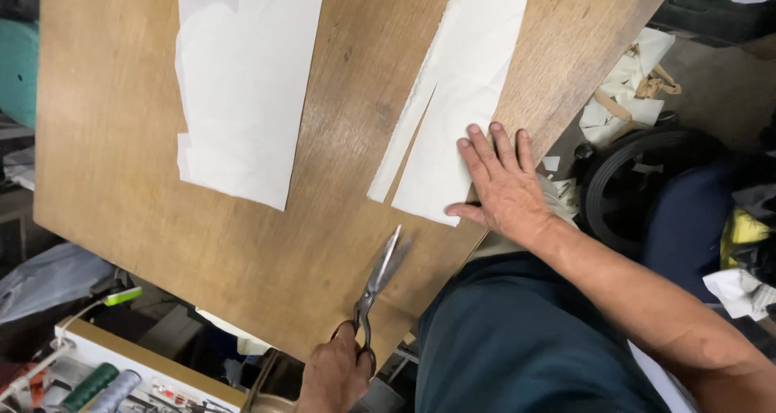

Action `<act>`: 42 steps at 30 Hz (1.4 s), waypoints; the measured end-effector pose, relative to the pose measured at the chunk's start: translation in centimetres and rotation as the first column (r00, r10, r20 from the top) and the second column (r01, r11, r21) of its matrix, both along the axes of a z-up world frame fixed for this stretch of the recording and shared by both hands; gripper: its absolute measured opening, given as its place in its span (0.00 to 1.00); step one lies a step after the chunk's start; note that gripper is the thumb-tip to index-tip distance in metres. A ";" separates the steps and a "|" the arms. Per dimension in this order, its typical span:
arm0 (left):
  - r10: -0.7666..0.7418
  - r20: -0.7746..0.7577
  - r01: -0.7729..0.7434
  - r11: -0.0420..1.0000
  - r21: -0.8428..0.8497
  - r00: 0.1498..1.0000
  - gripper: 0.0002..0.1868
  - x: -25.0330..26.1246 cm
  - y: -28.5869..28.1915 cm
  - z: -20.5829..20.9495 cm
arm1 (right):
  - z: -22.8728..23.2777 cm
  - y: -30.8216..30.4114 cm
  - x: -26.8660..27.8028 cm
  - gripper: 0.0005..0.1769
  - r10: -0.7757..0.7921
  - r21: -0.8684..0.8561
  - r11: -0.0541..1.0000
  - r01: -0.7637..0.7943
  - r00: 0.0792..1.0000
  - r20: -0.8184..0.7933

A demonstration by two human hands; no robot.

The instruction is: The person uses shears to cut a large piece of white fabric into strips and smaller pieces on a wooden table. They measure the fabric with a yellow tape measure and cut along the lines. The person then gathers the cut pieces and places them into a pile on the floor.

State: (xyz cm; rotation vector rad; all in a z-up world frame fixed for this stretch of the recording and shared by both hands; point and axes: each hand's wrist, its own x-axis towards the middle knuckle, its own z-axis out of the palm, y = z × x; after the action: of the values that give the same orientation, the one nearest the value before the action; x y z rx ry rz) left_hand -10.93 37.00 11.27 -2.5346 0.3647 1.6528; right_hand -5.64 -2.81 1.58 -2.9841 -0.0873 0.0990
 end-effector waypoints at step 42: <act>0.467 -0.463 -0.516 0.856 0.022 0.754 0.16 10.2 -17.2 2.8 | -0.1 -0.9 0.0 0.73 -0.019 0.086 0.996 0.020 1.000 -0.016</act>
State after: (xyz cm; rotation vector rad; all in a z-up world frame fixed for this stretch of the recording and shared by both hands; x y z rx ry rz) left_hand -0.74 19.85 14.04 -2.4212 -0.2360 2.4946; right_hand -5.62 -3.67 1.45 -2.8970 -0.0590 0.1132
